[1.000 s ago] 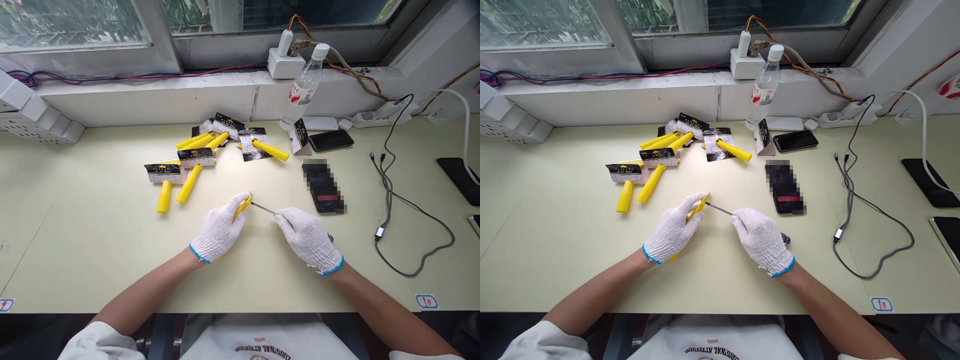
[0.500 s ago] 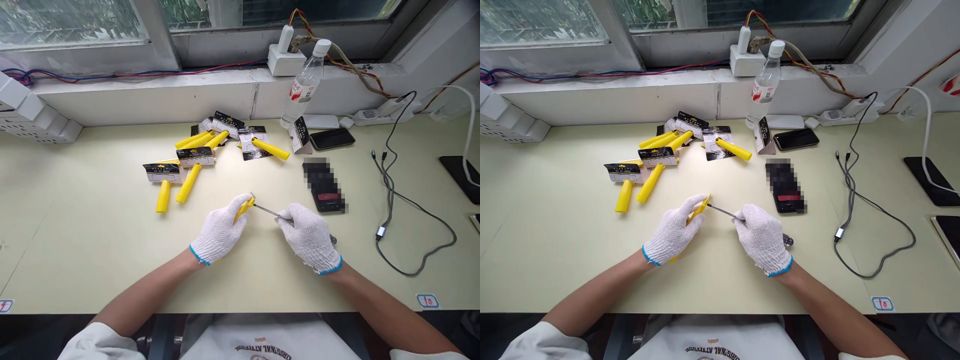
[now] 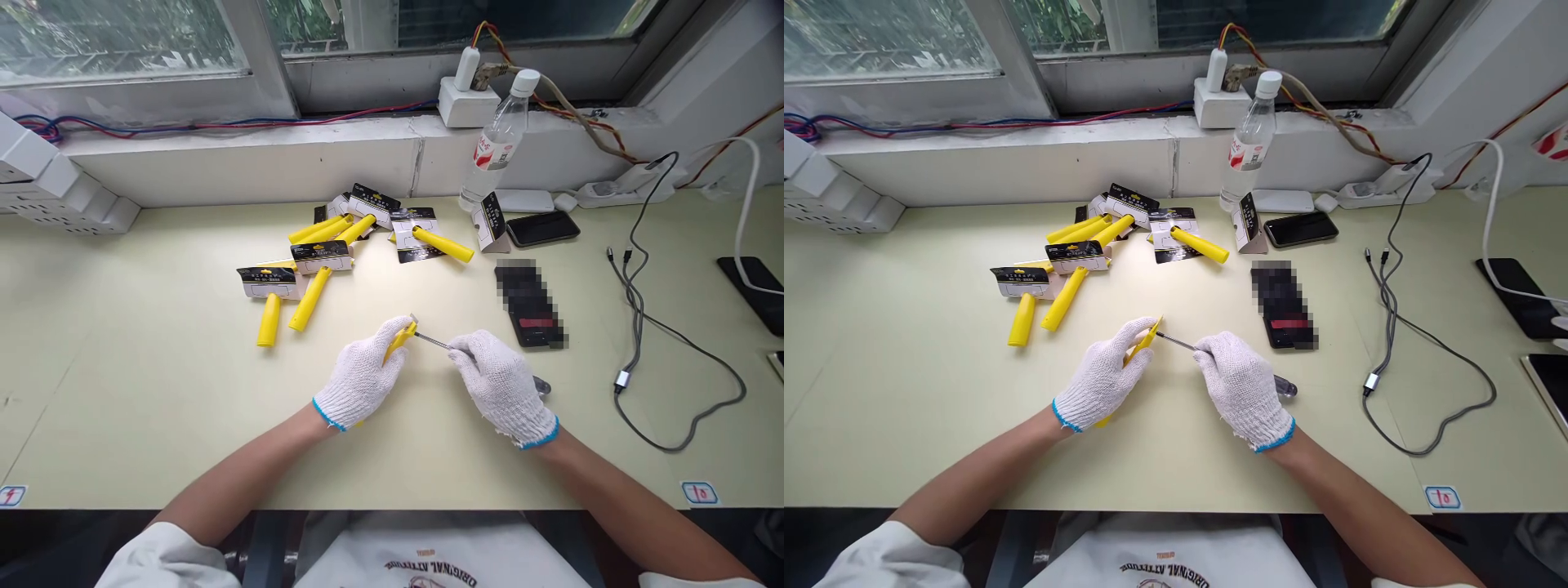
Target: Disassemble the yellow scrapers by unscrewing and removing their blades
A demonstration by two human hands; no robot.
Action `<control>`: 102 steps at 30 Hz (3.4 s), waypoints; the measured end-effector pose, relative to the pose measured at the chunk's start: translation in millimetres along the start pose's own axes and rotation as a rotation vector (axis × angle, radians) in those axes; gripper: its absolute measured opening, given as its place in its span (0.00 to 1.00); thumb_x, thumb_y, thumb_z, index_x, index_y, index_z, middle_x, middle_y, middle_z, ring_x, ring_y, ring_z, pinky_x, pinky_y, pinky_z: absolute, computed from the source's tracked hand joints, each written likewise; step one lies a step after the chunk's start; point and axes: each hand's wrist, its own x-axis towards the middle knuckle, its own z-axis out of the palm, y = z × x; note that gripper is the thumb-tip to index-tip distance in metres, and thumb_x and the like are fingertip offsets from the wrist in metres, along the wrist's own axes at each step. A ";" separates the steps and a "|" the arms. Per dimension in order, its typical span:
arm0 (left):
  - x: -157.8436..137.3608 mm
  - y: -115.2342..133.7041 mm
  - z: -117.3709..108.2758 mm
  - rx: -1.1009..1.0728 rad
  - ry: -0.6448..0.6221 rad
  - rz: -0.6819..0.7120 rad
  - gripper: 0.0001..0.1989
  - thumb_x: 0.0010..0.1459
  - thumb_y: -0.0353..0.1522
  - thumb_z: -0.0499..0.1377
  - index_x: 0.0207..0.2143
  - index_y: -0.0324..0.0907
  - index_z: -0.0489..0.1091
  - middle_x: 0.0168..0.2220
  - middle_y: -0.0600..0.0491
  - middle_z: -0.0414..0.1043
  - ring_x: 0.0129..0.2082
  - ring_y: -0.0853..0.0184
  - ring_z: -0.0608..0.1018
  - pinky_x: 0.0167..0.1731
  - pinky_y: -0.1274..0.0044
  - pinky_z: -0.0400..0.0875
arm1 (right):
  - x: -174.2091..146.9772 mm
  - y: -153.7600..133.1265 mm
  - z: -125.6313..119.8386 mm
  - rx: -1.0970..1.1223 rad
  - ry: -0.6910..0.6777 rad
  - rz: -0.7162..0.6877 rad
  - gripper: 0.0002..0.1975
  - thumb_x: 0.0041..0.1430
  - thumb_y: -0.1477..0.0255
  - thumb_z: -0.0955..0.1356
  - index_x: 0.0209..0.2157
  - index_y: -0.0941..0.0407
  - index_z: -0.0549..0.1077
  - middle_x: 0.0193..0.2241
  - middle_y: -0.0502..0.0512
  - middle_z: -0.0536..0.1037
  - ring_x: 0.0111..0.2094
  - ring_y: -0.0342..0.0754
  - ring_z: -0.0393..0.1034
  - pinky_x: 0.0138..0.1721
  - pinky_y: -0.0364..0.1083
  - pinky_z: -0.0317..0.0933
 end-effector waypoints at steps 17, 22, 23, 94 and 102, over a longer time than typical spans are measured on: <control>-0.8 -1.4 1.6 -0.068 0.003 -0.005 0.26 0.74 0.31 0.59 0.71 0.52 0.69 0.46 0.54 0.88 0.22 0.70 0.75 0.31 0.76 0.73 | 6.3 -3.1 0.8 0.027 0.008 -0.018 0.12 0.80 0.70 0.65 0.41 0.52 0.79 0.38 0.57 0.86 0.39 0.55 0.82 0.45 0.54 0.73; -1.3 -4.1 4.5 -0.167 -0.004 -0.007 0.24 0.76 0.34 0.57 0.72 0.49 0.69 0.39 0.55 0.85 0.22 0.69 0.77 0.30 0.76 0.77 | 3.4 -5.6 5.5 0.009 0.006 0.014 0.09 0.79 0.69 0.66 0.42 0.52 0.76 0.38 0.57 0.84 0.38 0.55 0.81 0.42 0.53 0.72; -1.4 -4.9 5.7 -0.192 -0.006 -0.008 0.23 0.78 0.36 0.56 0.72 0.48 0.69 0.35 0.56 0.84 0.22 0.69 0.78 0.30 0.76 0.78 | 2.5 -5.9 6.1 0.009 -0.005 0.032 0.08 0.79 0.69 0.66 0.42 0.52 0.76 0.37 0.58 0.84 0.38 0.56 0.82 0.41 0.53 0.72; 1.5 -3.0 9.8 -0.626 -0.168 -0.129 0.26 0.72 0.37 0.63 0.70 0.50 0.70 0.53 0.48 0.87 0.23 0.68 0.86 0.26 0.75 0.84 | 6.2 -4.6 13.3 0.005 0.185 -0.190 0.06 0.76 0.77 0.71 0.43 0.52 0.76 0.36 0.52 0.83 0.36 0.50 0.79 0.41 0.49 0.71; 0.1 -8.1 13.2 -0.539 -0.132 -0.003 0.21 0.82 0.41 0.51 0.69 0.47 0.72 0.45 0.51 0.87 0.26 0.67 0.84 0.29 0.75 0.83 | -0.6 -7.6 9.2 -0.015 0.179 -0.232 0.06 0.75 0.78 0.70 0.45 0.52 0.77 0.37 0.53 0.84 0.37 0.51 0.81 0.45 0.50 0.73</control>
